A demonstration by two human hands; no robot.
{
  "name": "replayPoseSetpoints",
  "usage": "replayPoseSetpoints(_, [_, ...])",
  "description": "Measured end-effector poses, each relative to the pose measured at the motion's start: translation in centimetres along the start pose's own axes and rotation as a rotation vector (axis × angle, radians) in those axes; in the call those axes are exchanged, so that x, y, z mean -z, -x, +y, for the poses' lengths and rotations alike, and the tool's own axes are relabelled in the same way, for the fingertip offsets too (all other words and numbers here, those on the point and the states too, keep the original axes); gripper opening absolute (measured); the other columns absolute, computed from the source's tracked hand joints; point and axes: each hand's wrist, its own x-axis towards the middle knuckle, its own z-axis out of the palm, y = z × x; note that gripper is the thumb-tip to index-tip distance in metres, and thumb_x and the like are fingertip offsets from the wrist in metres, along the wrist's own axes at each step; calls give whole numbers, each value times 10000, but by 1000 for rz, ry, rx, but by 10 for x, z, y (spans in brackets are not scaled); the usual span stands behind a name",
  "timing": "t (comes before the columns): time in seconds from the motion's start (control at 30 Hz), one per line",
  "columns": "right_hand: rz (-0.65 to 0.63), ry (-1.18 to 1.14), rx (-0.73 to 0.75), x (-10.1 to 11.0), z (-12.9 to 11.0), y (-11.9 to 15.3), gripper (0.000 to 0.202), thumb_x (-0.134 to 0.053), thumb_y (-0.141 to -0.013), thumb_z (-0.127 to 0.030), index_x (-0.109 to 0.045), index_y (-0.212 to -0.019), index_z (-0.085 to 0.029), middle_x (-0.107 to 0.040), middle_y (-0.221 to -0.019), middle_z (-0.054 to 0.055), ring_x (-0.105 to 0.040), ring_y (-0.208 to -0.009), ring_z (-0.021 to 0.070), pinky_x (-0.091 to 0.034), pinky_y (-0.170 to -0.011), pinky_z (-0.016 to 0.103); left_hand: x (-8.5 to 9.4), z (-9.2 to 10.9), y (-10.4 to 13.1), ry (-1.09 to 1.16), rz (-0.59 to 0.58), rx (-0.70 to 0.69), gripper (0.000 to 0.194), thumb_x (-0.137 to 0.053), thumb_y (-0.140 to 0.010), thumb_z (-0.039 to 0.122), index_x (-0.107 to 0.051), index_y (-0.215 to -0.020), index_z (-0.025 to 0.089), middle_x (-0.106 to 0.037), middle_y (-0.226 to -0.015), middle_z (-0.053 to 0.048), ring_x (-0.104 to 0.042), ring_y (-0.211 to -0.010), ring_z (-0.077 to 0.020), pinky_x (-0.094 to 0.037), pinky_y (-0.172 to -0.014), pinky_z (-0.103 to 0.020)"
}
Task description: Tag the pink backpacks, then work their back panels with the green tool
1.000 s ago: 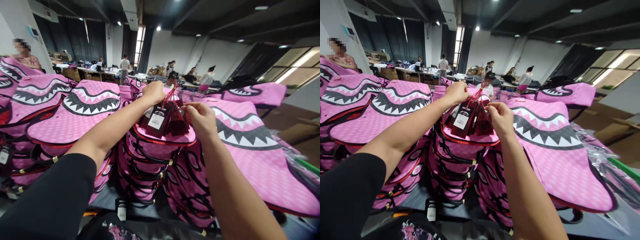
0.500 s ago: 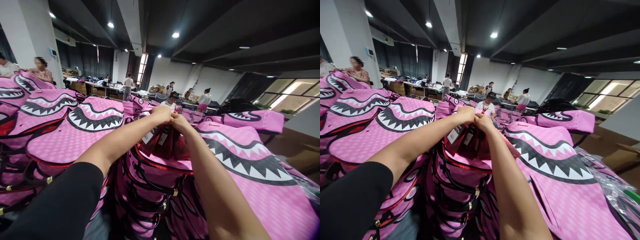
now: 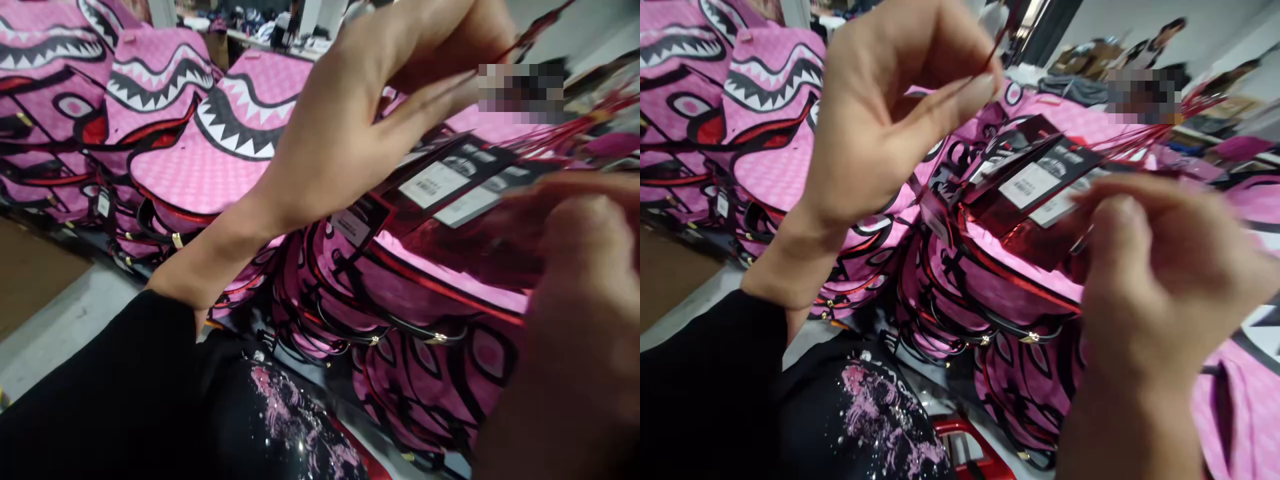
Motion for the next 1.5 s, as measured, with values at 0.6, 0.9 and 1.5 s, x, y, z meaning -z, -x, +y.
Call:
replayPoseSetpoints(0.6, [-847, 393, -361, -258, 77, 202, 353, -496, -886, -193, -585, -1225, -158, -704, -1106, 152, -679, -991, 262, -505, -806, 305, -67, -6, 274, 185, -681, 661, 251, -473, -951, 211, -708, -1035, 229, -694, -1020, -35, -650, -938, -159, -507, -829, -263])
replayPoseSetpoints(0.9, [-707, 331, -382, -252, 97, 232, 406, -319, -920, -197, -540, -1249, -112, -684, -1141, 153, -670, -1007, 236, -491, -894, 321, -153, -58, 366, 19, -780, 1077, 327, -370, -937, 132, -674, -1042, 189, -643, -1001, -84, -630, -877, -203, -426, -717, -288])
replayPoseSetpoints(1.5, [-608, 432, -564, -252, 96, 228, 370, -365, -944, -258, -653, -1120, -106, -706, -921, 212, -685, -858, 296, -467, -745, 350, -197, -79, 336, 187, -883, 851, 301, -470, -873, 144, -728, -1002, 228, -699, -1054, -67, -656, -979, -207, -473, -790, -288])
